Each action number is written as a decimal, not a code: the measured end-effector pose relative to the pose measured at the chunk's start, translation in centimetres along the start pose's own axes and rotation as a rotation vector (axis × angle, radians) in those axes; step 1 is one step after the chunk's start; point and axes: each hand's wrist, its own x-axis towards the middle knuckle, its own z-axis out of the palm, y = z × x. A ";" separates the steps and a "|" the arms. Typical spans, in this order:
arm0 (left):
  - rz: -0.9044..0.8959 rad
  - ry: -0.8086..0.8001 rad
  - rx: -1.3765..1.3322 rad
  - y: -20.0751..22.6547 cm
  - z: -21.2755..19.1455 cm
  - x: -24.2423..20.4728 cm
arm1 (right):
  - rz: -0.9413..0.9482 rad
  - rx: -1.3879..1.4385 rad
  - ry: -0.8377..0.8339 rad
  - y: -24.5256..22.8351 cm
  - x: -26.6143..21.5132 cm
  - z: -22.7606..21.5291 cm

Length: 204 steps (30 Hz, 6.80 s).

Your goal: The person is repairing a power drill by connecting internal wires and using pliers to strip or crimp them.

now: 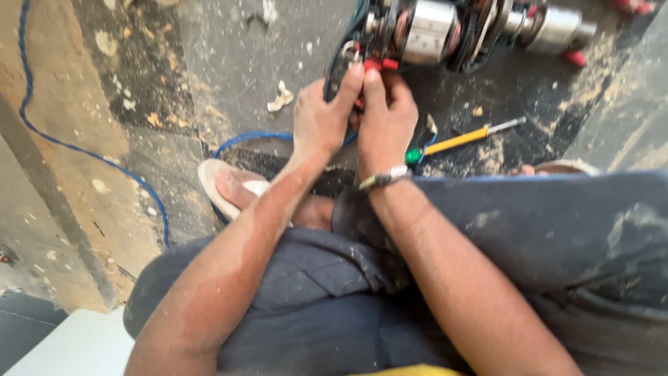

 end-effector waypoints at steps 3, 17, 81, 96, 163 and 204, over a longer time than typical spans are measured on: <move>-0.003 0.051 0.059 0.8 0.2 -0.2 | 0.012 -0.068 0.056 -1.1 -0.4 0.5; -0.091 0.018 0.129 2.6 -0.7 0.5 | 0.095 -0.085 0.051 -0.7 -0.4 0.2; 0.402 0.073 0.210 1.6 -6.5 -1.3 | -0.386 -0.558 -0.259 -2.0 -2.2 -4.0; 0.489 0.066 0.577 1.5 -7.7 -2.2 | -0.542 -0.918 -0.146 -2.8 -3.2 -2.0; 0.342 -0.123 0.279 9.1 -19.0 -11.7 | -0.363 -0.474 -1.080 -22.1 -6.0 -7.1; 0.318 -0.271 0.390 10.7 -16.2 -11.9 | 0.019 -0.728 -0.824 -20.2 -8.7 -7.4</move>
